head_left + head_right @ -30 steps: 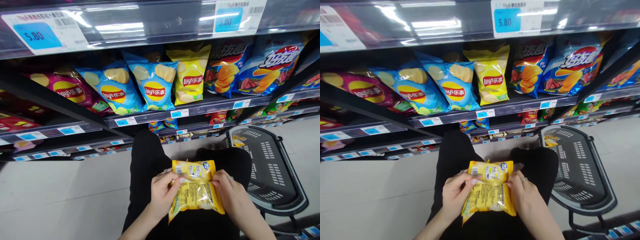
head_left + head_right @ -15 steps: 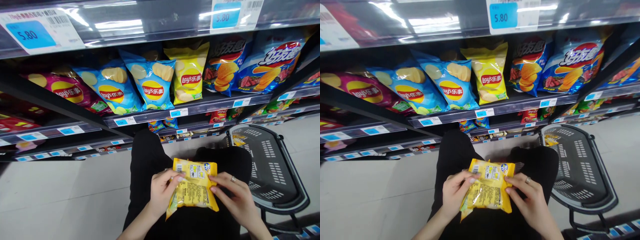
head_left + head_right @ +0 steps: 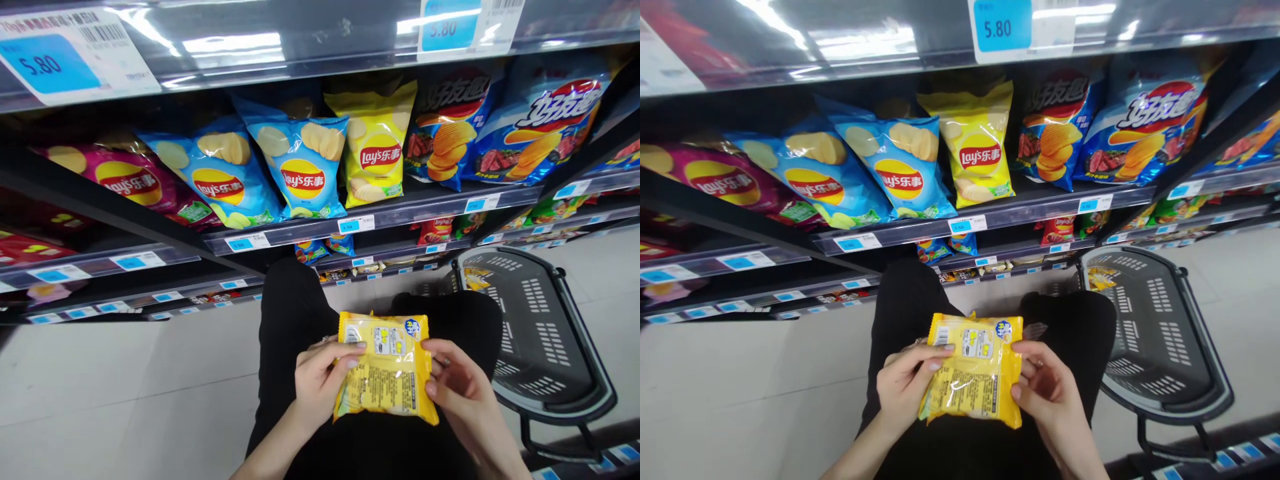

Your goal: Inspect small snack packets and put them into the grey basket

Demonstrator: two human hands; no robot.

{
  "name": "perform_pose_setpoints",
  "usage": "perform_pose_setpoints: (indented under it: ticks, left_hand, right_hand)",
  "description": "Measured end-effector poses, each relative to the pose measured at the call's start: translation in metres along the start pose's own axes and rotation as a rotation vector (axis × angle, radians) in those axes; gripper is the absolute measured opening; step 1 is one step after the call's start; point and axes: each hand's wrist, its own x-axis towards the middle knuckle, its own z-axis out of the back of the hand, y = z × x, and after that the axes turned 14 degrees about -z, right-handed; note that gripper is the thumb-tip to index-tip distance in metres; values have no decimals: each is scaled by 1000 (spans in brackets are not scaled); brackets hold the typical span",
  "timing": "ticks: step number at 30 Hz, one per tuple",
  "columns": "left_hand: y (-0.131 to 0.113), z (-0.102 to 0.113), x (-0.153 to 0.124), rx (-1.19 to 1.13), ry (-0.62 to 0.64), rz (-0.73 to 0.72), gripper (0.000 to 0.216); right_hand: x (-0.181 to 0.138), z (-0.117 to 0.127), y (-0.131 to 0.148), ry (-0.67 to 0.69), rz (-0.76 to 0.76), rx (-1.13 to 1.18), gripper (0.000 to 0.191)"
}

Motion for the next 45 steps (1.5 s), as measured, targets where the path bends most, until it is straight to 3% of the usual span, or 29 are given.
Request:
perform_pose_setpoints:
  ticks: [7,13,16,20,26,30,38,45]
  left_hand:
    - [1,0,0,6,-14,-49,19]
    - [2,1,-1,10,-32,21,19]
    - [0,2,-2,5,-28,11,18]
    - [-5,1,-3,40,-61,25,21]
    - [-14,-3,0,-7,-88,172,24]
    - [-15,-3,0,-45,-94,286,26]
    - [-15,-2,3,-35,-45,268,25]
    - [-25,4,16,-244,40,373,13]
  right_hand:
    - [6,-5,-10,-226,74,71,25]
    - [5,-1,-6,-340,384,-359,18]
    - [4,-3,-2,-363,511,-449,14]
    - [1,-10,-2,-322,404,-319,4]
    - [1,-20,-5,-315,324,-121,12]
    - [1,-23,-6,-344,383,-222,12]
    - [2,-25,3,-318,299,-281,23]
    - [1,-11,11,-307,455,-539,22]
